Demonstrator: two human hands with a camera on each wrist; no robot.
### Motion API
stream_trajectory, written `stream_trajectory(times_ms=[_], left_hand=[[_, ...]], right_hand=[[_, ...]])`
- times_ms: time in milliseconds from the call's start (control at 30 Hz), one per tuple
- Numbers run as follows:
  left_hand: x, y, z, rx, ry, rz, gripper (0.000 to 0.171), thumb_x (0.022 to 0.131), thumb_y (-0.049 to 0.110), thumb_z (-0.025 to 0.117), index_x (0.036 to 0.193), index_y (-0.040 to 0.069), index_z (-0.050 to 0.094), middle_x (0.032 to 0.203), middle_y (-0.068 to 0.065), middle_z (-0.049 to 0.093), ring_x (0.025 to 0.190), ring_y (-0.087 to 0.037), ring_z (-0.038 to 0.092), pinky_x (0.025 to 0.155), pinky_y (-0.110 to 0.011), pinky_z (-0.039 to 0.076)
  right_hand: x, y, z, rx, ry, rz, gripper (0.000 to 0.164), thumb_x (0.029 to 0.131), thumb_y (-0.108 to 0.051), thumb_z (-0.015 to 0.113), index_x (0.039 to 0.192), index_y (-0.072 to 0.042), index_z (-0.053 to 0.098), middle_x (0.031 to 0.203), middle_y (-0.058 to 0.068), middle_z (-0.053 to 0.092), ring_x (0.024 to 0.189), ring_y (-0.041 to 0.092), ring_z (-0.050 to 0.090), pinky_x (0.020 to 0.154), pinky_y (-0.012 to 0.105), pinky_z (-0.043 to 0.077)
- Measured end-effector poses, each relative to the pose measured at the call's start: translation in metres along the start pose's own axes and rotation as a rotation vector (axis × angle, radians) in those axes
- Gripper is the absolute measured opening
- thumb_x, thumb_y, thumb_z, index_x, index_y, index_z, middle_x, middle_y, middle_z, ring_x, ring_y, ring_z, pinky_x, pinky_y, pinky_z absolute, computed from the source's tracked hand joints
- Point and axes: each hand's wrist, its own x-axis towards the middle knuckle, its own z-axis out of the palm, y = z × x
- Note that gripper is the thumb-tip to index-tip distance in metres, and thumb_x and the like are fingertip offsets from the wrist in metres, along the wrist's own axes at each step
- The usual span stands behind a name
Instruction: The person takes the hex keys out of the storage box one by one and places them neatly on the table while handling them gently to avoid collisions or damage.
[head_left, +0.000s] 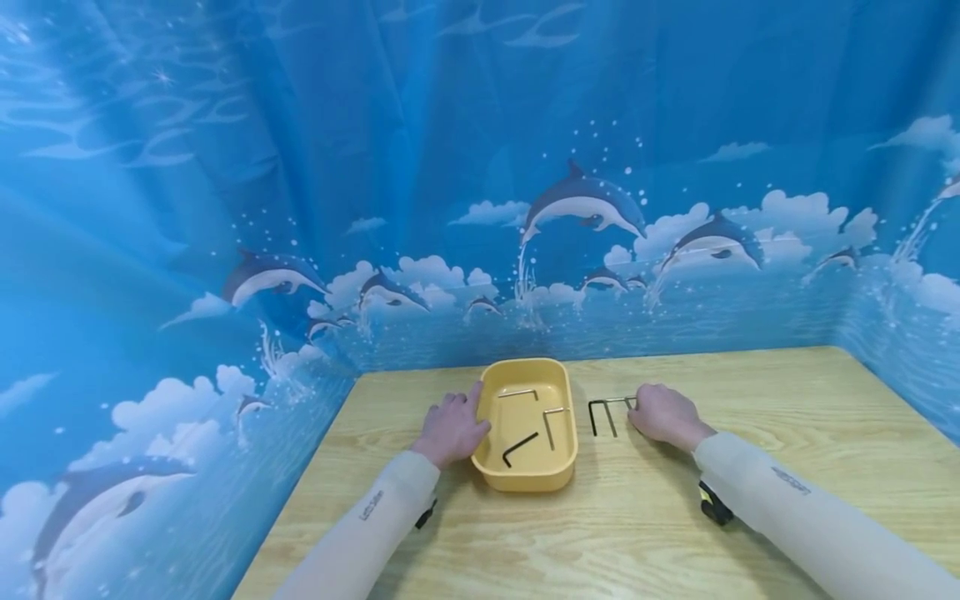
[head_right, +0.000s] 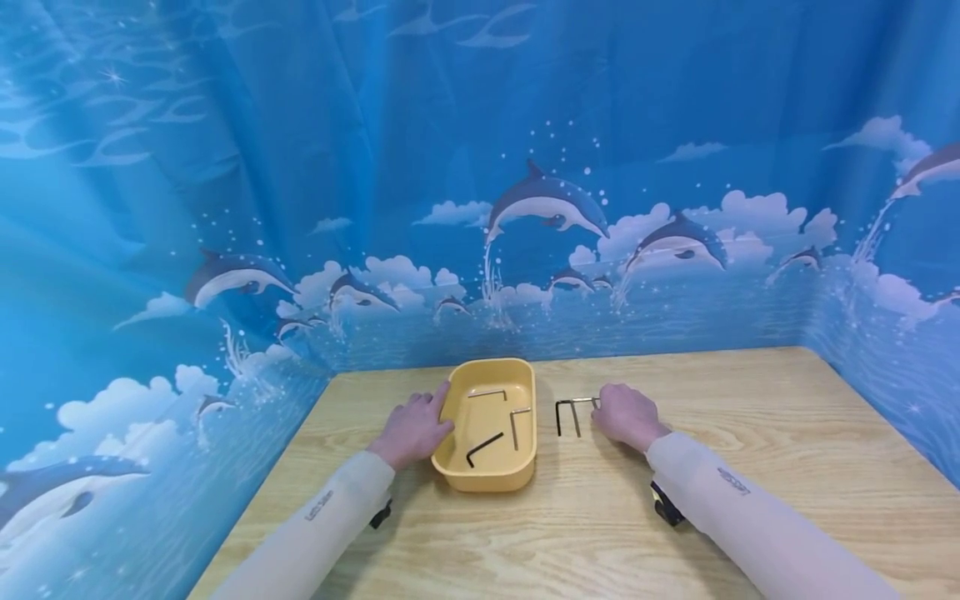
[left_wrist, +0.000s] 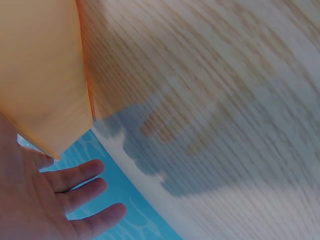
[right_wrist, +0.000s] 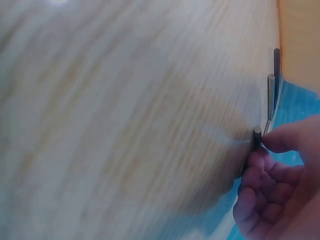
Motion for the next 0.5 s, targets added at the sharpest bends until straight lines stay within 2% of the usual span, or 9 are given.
stream_trajectory(times_ms=[300, 500], left_hand=[[-0.002, 0.002, -0.001, -0.006, -0.006, -0.006, 0.072, 0.100, 0.043, 0.050, 0.162, 0.017, 0.023, 0.146, -0.018, 0.052, 0.138, -0.038, 0.045, 0.108, -0.062, 0.038], [-0.002, 0.002, -0.002, -0.012, -0.004, -0.011, 0.072, 0.101, 0.043, 0.048, 0.162, 0.018, 0.021, 0.148, -0.017, 0.051, 0.140, -0.038, 0.044, 0.109, -0.062, 0.037]], right_hand=[[-0.004, -0.007, -0.005, -0.012, -0.009, -0.018, 0.042, 0.096, -0.023, 0.057, 0.055, -0.017, 0.049, 0.050, -0.005, 0.036, 0.045, 0.011, 0.032, 0.045, 0.027, 0.030], [0.000, -0.033, -0.022, -0.039, -0.008, -0.067, 0.043, 0.097, -0.022, 0.058, 0.055, -0.017, 0.048, 0.049, -0.006, 0.035, 0.045, 0.011, 0.031, 0.046, 0.028, 0.031]])
